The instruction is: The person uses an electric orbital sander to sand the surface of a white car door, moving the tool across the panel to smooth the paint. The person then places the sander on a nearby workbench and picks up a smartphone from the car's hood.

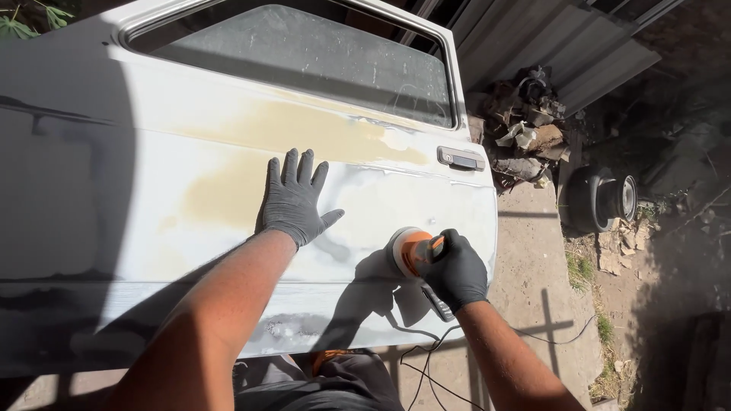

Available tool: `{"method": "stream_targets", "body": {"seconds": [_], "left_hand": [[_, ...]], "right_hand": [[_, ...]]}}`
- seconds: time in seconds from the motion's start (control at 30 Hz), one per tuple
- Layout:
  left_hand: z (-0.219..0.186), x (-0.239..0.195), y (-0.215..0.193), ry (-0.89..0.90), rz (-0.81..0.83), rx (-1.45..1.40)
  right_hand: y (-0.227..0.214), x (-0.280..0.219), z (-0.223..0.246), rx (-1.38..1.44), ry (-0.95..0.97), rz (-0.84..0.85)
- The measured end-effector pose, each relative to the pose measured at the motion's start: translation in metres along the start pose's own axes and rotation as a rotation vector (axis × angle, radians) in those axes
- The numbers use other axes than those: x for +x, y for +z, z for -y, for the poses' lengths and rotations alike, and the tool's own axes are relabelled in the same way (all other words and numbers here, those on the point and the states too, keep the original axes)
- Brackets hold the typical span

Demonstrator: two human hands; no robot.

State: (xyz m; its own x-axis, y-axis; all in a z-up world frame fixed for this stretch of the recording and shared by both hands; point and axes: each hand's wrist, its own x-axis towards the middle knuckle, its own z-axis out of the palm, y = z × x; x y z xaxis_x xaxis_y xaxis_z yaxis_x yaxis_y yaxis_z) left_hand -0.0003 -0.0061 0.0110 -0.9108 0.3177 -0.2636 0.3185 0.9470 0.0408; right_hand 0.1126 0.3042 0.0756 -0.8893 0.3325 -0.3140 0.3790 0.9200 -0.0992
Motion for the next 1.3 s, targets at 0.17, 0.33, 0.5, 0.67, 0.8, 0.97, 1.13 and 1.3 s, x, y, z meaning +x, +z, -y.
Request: {"method": "stream_targets", "body": {"seconds": [0.17,0.33,0.5,0.67,0.8,0.97,1.13,1.3], "left_hand": [[0.002,0.017,0.018,-0.017,-0.099,0.059],[-0.004,0.018,0.035,-0.026,-0.165,0.087],[-0.003,0.015,0.036,-0.022,-0.146,0.087],[-0.003,0.023,0.035,-0.036,-0.173,0.071],[-0.007,0.014,0.041,-0.038,-0.157,0.063],[-0.01,-0.004,0.014,-0.026,-0.035,0.037],[-0.01,-0.003,0.016,-0.06,-0.014,0.049],[-0.011,0.004,0.019,-0.04,-0.06,0.027]], "right_hand": [[0.015,-0.03,0.017,-0.009,-0.043,-0.036],[0.037,-0.054,0.012,-0.086,-0.236,-0.014],[-0.026,0.014,0.011,0.028,0.144,-0.026],[0.033,-0.056,0.015,0.0,-0.129,-0.007],[0.017,-0.051,0.021,-0.02,-0.126,0.064],[-0.02,-0.009,0.005,0.022,-0.055,0.056],[0.034,-0.06,0.021,-0.074,-0.186,0.199],[-0.021,-0.01,0.013,-0.004,-0.096,0.078]]}}
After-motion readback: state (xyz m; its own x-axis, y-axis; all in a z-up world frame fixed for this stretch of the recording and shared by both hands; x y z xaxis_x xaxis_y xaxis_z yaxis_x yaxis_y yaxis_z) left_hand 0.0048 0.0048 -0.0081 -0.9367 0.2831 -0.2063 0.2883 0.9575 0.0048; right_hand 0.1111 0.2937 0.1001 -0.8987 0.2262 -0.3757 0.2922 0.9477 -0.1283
